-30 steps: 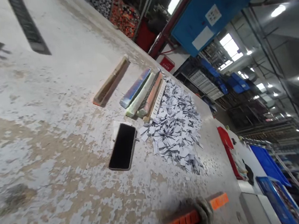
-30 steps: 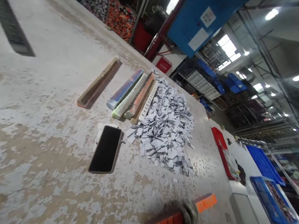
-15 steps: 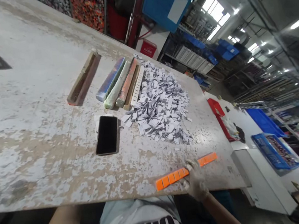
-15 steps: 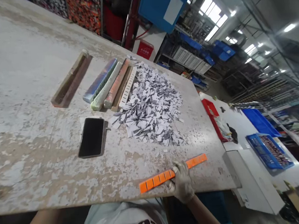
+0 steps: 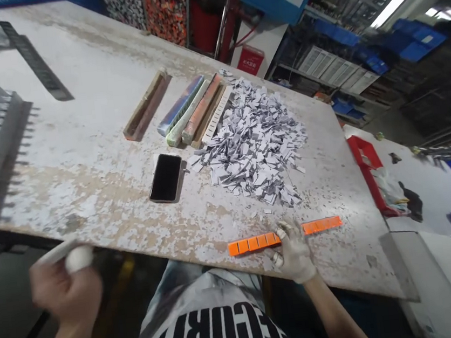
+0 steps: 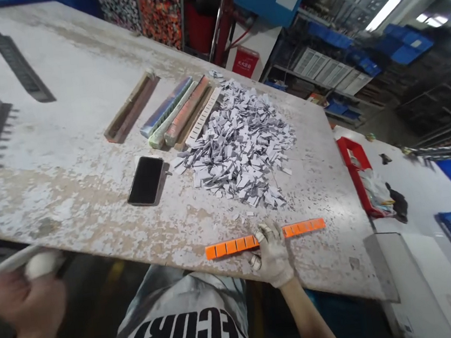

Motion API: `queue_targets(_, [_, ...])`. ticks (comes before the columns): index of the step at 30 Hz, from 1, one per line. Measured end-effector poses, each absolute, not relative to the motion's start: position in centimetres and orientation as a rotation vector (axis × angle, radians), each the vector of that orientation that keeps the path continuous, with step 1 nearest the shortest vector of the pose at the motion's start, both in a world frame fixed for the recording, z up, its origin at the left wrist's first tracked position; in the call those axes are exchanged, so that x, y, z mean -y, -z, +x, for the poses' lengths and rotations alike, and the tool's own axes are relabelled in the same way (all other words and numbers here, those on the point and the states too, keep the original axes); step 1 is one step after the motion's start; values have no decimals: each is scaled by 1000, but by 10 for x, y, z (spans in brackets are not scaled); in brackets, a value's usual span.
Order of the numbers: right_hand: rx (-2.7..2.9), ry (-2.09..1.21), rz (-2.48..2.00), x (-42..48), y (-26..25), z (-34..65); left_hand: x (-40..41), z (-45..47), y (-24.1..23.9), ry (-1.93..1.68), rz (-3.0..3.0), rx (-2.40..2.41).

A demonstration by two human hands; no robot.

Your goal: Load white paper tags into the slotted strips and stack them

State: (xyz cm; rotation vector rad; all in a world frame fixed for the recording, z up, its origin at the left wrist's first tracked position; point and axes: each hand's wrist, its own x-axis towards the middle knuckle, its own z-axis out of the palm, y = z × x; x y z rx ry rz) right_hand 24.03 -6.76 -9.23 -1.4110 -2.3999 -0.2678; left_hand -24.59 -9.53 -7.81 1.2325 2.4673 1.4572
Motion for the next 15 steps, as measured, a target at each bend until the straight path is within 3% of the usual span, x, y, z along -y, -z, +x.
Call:
queue_targets(3, [2414,225,-1370,71,86,230,37,-194,51,-1136,1988,-1981])
queue_targets(7, [2407,178,-1376,74,86,222,-80,-125,44,-558,2233,-1862])
queue_targets(11, [2349,160,-1432,74,90,219,-153,-92,62,-526,2171,-1980])
queue_targets(15, [2321,132,-1425,71,90,216,-172,-87,79,-542,2125,-2052])
